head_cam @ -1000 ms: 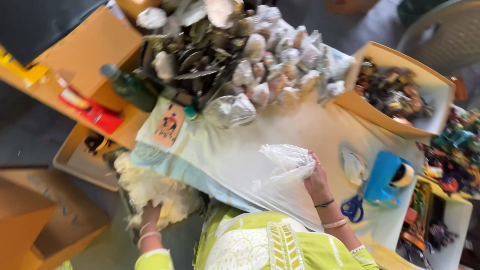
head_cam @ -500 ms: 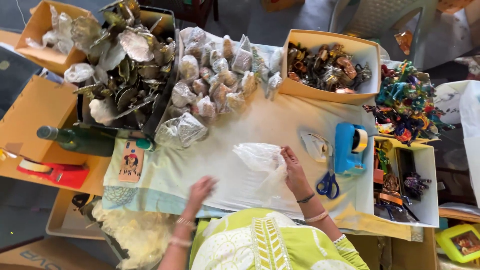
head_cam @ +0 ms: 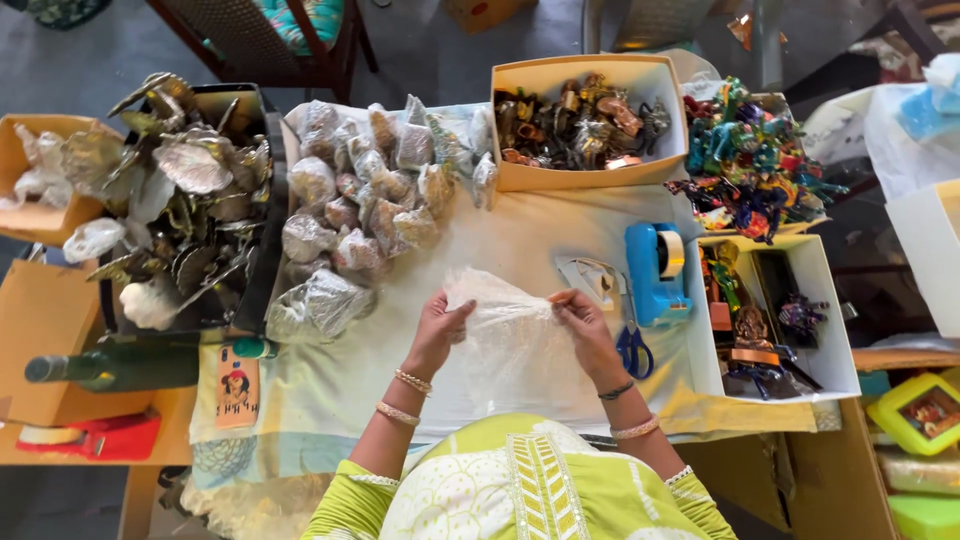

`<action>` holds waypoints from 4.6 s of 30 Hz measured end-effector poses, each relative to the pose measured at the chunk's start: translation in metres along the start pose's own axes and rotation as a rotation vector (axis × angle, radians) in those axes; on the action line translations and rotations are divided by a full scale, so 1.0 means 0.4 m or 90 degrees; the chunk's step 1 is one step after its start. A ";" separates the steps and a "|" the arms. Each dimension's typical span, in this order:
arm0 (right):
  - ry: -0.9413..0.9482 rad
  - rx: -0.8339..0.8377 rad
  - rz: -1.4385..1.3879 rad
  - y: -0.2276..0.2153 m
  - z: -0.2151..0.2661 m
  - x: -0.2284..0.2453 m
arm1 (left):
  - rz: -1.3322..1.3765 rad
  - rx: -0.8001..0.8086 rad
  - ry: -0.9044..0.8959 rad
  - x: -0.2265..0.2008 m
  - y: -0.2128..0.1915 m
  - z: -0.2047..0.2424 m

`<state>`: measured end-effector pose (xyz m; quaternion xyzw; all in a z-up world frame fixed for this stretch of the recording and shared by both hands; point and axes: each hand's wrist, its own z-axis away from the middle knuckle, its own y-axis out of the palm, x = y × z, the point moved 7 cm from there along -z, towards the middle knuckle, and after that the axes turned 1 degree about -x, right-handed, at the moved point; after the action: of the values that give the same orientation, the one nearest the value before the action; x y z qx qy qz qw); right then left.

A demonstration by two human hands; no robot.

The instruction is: The person wraps small decorative items in bubble wrap and secures them with tape. They handle multiple items one at a time, placing the wrapped pieces into a pile on the table. The person also handles a larger decorative leaf-shaped object, wrapping it in bubble wrap.

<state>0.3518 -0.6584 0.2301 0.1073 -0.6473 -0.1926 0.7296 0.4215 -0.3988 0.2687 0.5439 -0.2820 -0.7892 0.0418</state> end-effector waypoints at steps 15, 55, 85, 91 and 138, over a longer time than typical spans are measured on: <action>-0.056 -0.008 0.007 -0.014 -0.043 0.059 | -0.205 0.016 -0.111 0.054 -0.038 -0.051; -0.146 0.053 0.938 -0.027 -0.033 -0.100 | -0.922 -0.194 0.018 0.132 -0.237 -0.151; 0.133 -0.082 0.411 -0.145 -0.001 -0.100 | -0.678 0.057 0.090 0.272 -0.174 -0.006; -0.293 -0.059 0.530 -0.005 0.025 0.190 | -0.091 0.062 -0.081 0.073 -0.126 0.001; -0.118 -0.016 0.999 0.087 -0.388 -0.103 | -1.116 -0.144 0.033 0.120 -0.160 -0.296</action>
<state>0.5061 -0.6238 0.1854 -0.4054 -0.5896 0.3632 0.5967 0.5218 -0.4104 0.1680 0.5745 0.3173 -0.5480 -0.5186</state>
